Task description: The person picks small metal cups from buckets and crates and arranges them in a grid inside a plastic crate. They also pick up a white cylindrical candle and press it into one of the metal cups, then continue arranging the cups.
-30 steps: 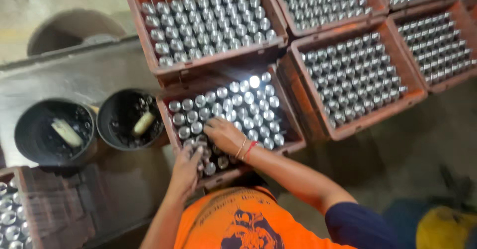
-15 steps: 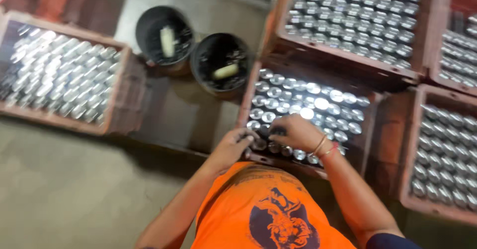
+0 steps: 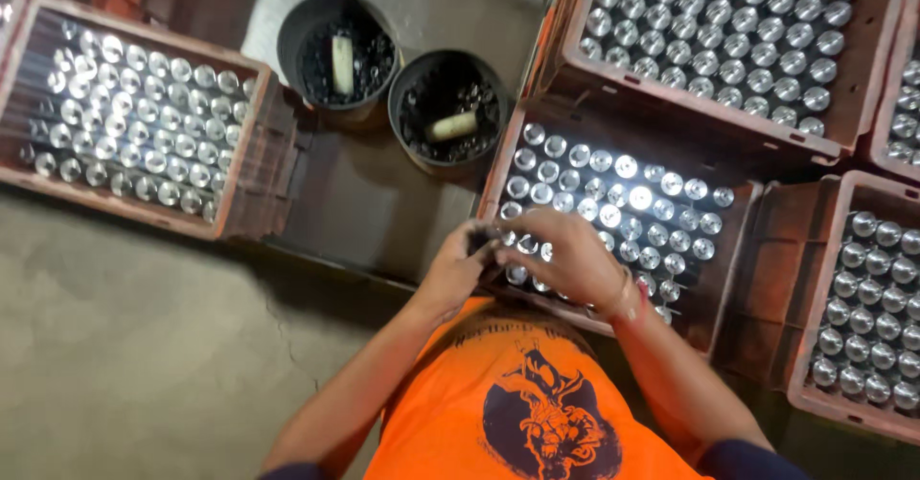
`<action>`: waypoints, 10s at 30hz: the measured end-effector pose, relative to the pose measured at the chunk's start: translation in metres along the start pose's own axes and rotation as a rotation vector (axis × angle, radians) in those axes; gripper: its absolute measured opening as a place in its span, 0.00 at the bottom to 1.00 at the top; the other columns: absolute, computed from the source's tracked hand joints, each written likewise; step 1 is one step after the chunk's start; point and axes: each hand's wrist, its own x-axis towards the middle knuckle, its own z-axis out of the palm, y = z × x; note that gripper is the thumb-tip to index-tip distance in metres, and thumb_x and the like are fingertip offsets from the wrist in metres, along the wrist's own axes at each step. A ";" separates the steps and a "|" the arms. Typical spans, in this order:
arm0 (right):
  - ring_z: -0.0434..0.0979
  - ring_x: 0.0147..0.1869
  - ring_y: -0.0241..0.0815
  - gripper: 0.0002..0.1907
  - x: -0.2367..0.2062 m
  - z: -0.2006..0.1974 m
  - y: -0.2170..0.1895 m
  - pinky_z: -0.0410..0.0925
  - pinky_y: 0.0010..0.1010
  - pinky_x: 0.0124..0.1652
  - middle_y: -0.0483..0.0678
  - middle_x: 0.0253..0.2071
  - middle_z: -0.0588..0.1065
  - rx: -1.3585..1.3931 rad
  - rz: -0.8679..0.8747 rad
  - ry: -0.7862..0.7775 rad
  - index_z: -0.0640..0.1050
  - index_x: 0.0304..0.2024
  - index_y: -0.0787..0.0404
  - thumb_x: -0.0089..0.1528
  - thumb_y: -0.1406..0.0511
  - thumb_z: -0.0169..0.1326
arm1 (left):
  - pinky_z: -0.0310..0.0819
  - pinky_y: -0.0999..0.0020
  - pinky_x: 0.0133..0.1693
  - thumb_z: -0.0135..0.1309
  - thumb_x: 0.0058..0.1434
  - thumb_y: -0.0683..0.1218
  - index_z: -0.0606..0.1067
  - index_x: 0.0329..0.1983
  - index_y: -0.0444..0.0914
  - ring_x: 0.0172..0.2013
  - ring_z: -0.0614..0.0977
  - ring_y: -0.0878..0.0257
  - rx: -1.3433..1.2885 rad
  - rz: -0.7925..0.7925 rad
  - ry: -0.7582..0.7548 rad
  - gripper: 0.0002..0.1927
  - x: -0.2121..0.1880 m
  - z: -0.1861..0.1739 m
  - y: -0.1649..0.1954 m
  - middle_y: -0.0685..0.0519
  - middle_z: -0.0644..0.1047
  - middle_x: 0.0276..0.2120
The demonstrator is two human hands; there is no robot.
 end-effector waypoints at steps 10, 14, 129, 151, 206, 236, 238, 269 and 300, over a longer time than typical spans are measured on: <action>0.80 0.41 0.56 0.18 -0.095 0.029 0.044 0.72 0.41 0.40 0.55 0.38 0.78 -0.222 0.215 0.212 0.82 0.46 0.60 0.52 0.74 0.61 | 0.71 0.73 0.26 0.51 0.65 0.36 0.69 0.51 0.35 0.24 0.78 0.67 0.492 -0.107 -0.207 0.12 0.014 0.048 -0.006 0.50 0.77 0.34; 0.81 0.40 0.52 0.10 -0.088 0.014 0.085 0.73 0.38 0.39 0.53 0.38 0.80 -0.107 0.256 0.306 0.81 0.39 0.61 0.55 0.69 0.66 | 0.73 0.73 0.26 0.49 0.69 0.43 0.70 0.51 0.35 0.23 0.78 0.68 0.334 -0.197 -0.168 0.10 0.024 0.051 -0.001 0.51 0.80 0.38; 0.82 0.39 0.49 0.05 -0.106 0.071 0.059 0.73 0.34 0.39 0.52 0.37 0.81 -0.063 0.329 0.388 0.82 0.35 0.67 0.57 0.73 0.64 | 0.71 0.73 0.35 0.43 0.72 0.40 0.69 0.51 0.36 0.33 0.75 0.68 0.485 -0.142 -0.348 0.08 0.020 0.008 0.014 0.48 0.78 0.40; 0.75 0.32 0.33 0.10 -0.109 0.054 0.077 0.68 0.28 0.33 0.48 0.29 0.79 0.512 0.667 0.327 0.83 0.39 0.66 0.66 0.64 0.59 | 0.75 0.61 0.35 0.48 0.69 0.39 0.59 0.60 0.35 0.32 0.82 0.54 0.910 0.306 -0.432 0.19 0.018 0.049 0.015 0.44 0.80 0.34; 0.81 0.33 0.33 0.07 -0.079 0.000 0.188 0.73 0.25 0.35 0.46 0.33 0.83 0.063 0.430 0.560 0.86 0.41 0.58 0.59 0.68 0.64 | 0.60 0.81 0.22 0.43 0.76 0.47 0.72 0.50 0.37 0.24 0.72 0.72 0.130 -0.181 -0.186 0.10 0.063 0.067 -0.044 0.54 0.77 0.33; 0.73 0.55 0.49 0.26 -0.086 0.024 0.132 0.67 0.39 0.51 0.53 0.55 0.76 -0.679 0.332 0.279 0.80 0.56 0.54 0.55 0.73 0.56 | 0.69 0.76 0.29 0.42 0.74 0.42 0.70 0.50 0.34 0.28 0.76 0.70 0.475 0.011 -0.230 0.08 0.039 0.063 -0.010 0.49 0.83 0.42; 0.76 0.52 0.46 0.19 -0.089 0.016 0.119 0.66 0.37 0.54 0.52 0.50 0.78 -0.184 0.240 0.348 0.78 0.60 0.60 0.66 0.68 0.60 | 0.72 0.68 0.30 0.48 0.72 0.44 0.73 0.47 0.34 0.27 0.81 0.62 0.798 0.086 -0.217 0.08 0.034 0.067 -0.008 0.44 0.82 0.32; 0.72 0.54 0.57 0.15 -0.102 0.037 0.117 0.68 0.43 0.53 0.57 0.50 0.73 -0.517 0.140 0.327 0.81 0.48 0.65 0.60 0.75 0.51 | 0.73 0.78 0.35 0.62 0.60 0.38 0.77 0.53 0.33 0.32 0.78 0.72 0.614 0.068 -0.144 0.17 0.061 0.055 -0.029 0.56 0.80 0.33; 0.70 0.49 0.54 0.07 -0.130 0.043 0.097 0.69 0.41 0.48 0.58 0.45 0.70 -0.497 0.120 0.157 0.78 0.40 0.72 0.62 0.71 0.55 | 0.63 0.62 0.67 0.39 0.63 0.25 0.62 0.51 0.40 0.73 0.65 0.52 0.040 0.161 -0.413 0.21 0.058 0.065 -0.047 0.44 0.61 0.72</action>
